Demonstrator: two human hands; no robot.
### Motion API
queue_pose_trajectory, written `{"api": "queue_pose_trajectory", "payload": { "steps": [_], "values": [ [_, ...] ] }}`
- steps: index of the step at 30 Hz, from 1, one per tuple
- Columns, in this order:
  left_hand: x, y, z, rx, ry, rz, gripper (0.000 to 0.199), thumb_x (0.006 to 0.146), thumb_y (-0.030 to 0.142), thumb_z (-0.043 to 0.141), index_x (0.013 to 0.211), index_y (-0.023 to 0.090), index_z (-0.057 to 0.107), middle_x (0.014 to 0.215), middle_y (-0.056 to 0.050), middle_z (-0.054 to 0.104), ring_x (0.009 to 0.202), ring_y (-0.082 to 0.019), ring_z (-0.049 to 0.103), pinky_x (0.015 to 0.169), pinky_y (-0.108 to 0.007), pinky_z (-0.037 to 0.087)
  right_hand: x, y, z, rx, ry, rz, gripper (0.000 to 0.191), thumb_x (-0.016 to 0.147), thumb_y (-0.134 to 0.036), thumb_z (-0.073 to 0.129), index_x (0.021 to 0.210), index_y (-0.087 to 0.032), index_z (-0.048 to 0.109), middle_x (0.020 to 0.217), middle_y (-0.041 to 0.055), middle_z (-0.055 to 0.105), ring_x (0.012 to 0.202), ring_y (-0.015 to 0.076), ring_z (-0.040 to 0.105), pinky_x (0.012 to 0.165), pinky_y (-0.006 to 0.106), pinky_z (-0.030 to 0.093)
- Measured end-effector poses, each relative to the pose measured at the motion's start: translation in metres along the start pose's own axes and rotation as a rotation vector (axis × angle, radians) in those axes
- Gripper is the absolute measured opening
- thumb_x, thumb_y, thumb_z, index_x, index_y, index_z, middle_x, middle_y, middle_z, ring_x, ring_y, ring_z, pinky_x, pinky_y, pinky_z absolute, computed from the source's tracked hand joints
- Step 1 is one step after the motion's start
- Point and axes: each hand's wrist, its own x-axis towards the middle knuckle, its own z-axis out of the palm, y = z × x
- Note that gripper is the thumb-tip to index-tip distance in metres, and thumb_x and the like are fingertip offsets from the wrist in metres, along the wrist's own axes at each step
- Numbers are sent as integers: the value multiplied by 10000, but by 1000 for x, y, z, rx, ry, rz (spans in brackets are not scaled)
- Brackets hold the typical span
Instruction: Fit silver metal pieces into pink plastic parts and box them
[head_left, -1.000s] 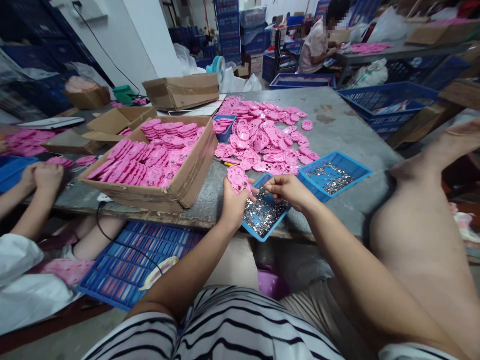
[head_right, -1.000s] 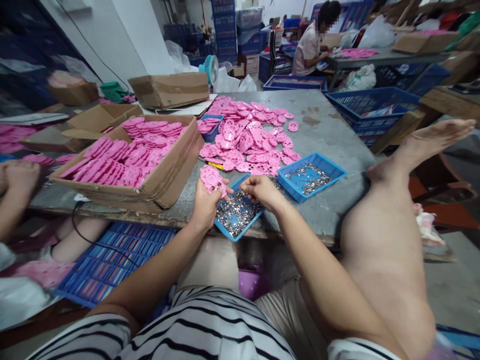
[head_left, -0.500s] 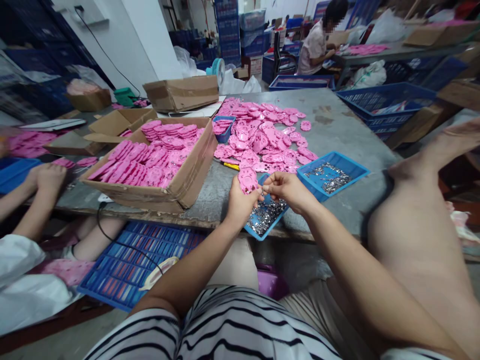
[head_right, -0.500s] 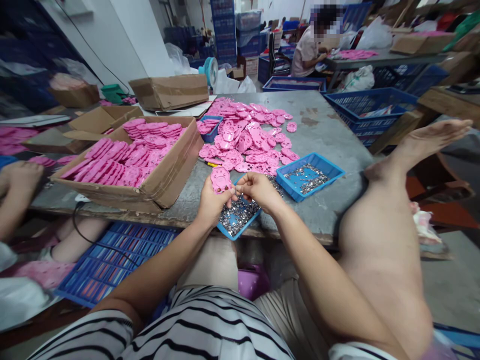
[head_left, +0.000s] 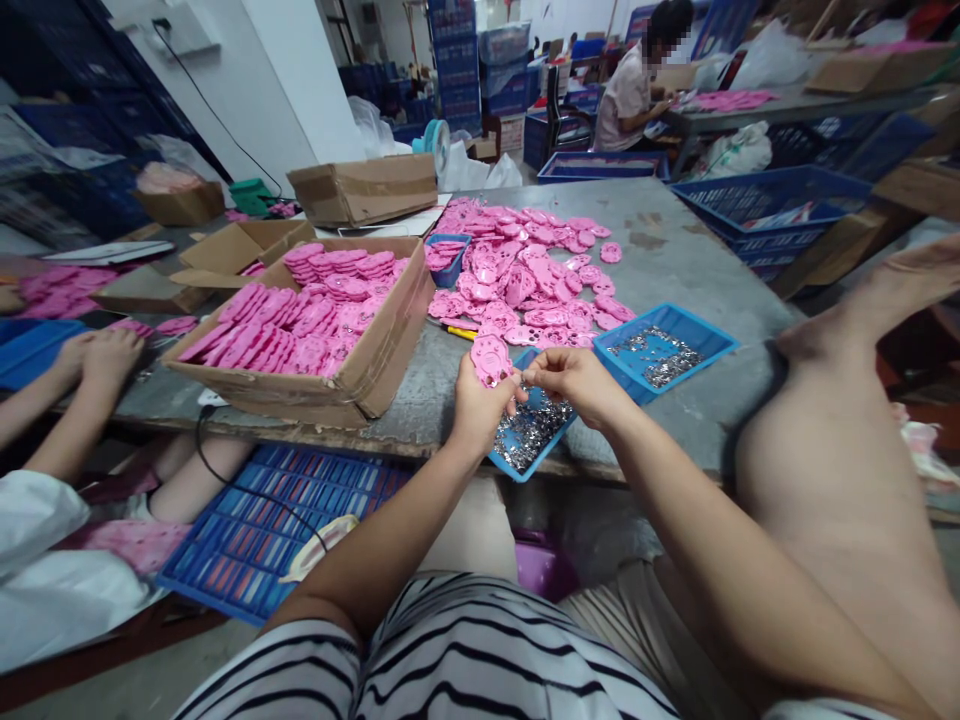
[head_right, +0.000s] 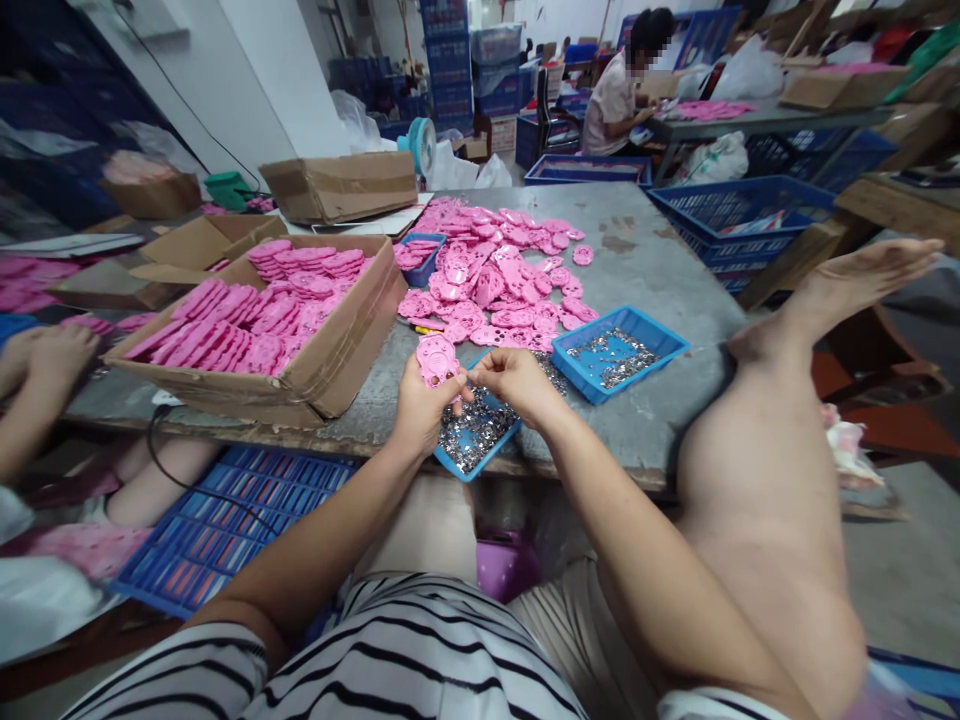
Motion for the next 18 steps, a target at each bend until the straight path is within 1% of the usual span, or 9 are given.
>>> {"api": "queue_pose_trajectory", "payload": {
  "steps": [1, 3, 5, 6, 8, 10, 14, 18],
  "values": [
    [0, 1, 0, -39, -26, -21, 419, 637, 270, 722, 921, 196, 424, 710, 34, 615, 452, -84, 556, 366, -179, 366, 0, 0, 0, -19, 10, -23, 396, 577, -508, 765, 580, -174, 551, 496, -58, 455, 479, 72, 346, 488, 256, 286],
    [0, 4, -1, -128, -70, -79, 388, 723, 403, 657, 956, 200, 422, 723, 14, 617, 485, -110, 579, 389, -200, 393, 0, -1, -1, -74, 43, -100, 357, 625, -475, 747, 582, -178, 553, 570, -31, 498, 555, 98, 408, 556, 274, 341],
    [0, 8, -1, -186, -99, -135, 371, 804, 505, 551, 983, 199, 443, 756, -14, 622, 535, -133, 606, 418, -219, 418, -1, -2, 0, -158, 74, -186, 286, 674, -390, 726, 572, -181, 560, 683, 5, 550, 681, 135, 486, 659, 298, 394],
    [0, 9, 0, -193, -108, -149, 378, 831, 530, 510, 1001, 196, 462, 781, -27, 627, 561, -139, 616, 439, -226, 432, -2, -3, 0, -202, 76, -216, 251, 692, -339, 712, 563, -180, 568, 741, 21, 566, 750, 152, 512, 712, 309, 409],
    [-1, 12, 2, -189, -123, -151, 394, 864, 541, 471, 1046, 193, 498, 848, -49, 638, 622, -149, 629, 489, -243, 465, -3, -5, 2, -277, 59, -238, 199, 714, -252, 680, 554, -177, 586, 828, 40, 571, 852, 174, 531, 790, 328, 420],
    [-3, 13, 4, -184, -134, -139, 395, 885, 524, 447, 1087, 192, 520, 904, -62, 645, 692, -163, 637, 534, -254, 490, -5, -7, 4, -322, 40, -238, 175, 720, -201, 654, 557, -174, 597, 869, 47, 565, 896, 183, 531, 818, 338, 425],
    [-5, 12, 7, -185, -149, -119, 380, 909, 483, 407, 1128, 198, 531, 960, -66, 650, 790, -175, 631, 598, -261, 514, -6, -9, 5, -362, 48, -249, 146, 719, -172, 638, 578, -176, 601, 877, 41, 566, 911, 189, 525, 819, 349, 428],
    [-5, 9, 6, -179, -154, -95, 386, 900, 489, 421, 1133, 205, 541, 936, -66, 650, 791, -179, 623, 616, -273, 516, -6, -10, 5, -399, 56, -244, 152, 722, -169, 643, 577, -178, 597, 863, 38, 564, 895, 188, 525, 824, 357, 419]
  ]
}}
